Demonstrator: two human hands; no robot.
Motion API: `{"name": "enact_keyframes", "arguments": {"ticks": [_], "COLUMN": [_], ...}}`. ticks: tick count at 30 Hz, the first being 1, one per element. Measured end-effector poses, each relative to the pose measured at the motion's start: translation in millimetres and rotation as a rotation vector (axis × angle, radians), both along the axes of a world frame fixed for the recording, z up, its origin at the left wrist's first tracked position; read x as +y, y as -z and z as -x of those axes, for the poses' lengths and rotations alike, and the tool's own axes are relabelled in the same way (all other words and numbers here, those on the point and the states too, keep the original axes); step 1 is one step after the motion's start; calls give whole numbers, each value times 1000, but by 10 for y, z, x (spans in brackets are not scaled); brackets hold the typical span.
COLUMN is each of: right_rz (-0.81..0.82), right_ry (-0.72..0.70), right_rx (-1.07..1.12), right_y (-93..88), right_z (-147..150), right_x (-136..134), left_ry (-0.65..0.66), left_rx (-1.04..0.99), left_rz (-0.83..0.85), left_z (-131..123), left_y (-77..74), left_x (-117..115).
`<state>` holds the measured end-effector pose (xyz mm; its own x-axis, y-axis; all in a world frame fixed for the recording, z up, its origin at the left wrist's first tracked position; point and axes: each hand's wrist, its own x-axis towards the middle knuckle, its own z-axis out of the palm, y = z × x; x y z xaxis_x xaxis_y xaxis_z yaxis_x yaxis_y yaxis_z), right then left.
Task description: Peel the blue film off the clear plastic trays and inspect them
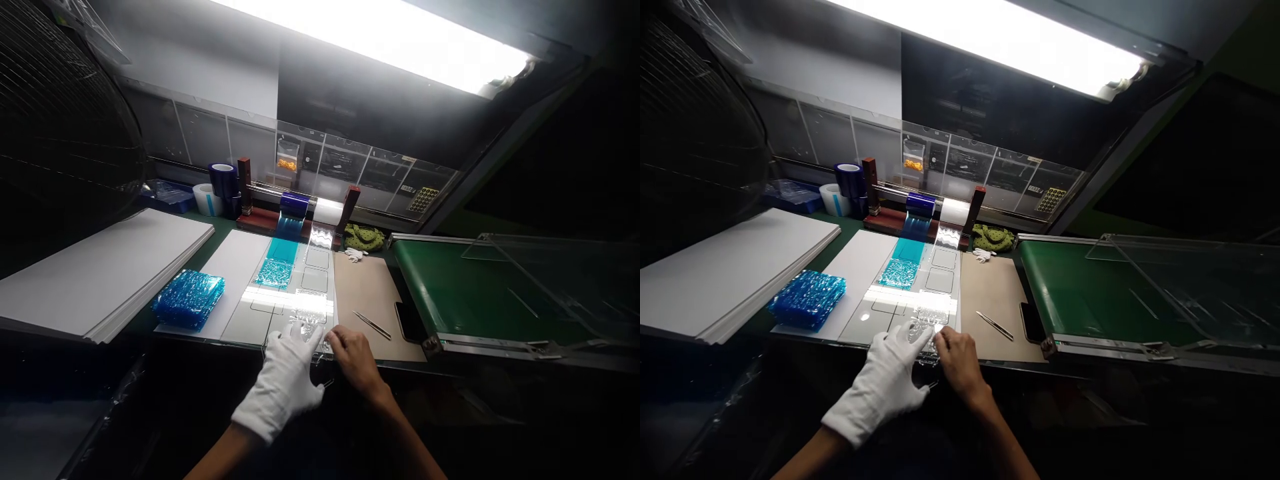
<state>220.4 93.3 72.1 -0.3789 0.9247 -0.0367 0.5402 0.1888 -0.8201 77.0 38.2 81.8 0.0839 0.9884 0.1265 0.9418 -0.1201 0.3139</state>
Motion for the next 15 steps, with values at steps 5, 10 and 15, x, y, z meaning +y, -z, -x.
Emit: {"name": "enact_keyframes", "arguments": {"ticks": [5,10,15], "right_rz": [587,569,598], "right_ry": [187,650,1233], "right_rx": [822,852,496], "right_y": [224,967,1859], "right_z": [-540,-953,-1314], "right_x": [191,-92,-729], "left_ry": [152,74,-266], "left_rx": [-310,-965,-1905], "left_rz": [45,182,484], "left_z": [177,184,158], "left_y": [212,454,704], "left_x": [-92,-93,-88]}}
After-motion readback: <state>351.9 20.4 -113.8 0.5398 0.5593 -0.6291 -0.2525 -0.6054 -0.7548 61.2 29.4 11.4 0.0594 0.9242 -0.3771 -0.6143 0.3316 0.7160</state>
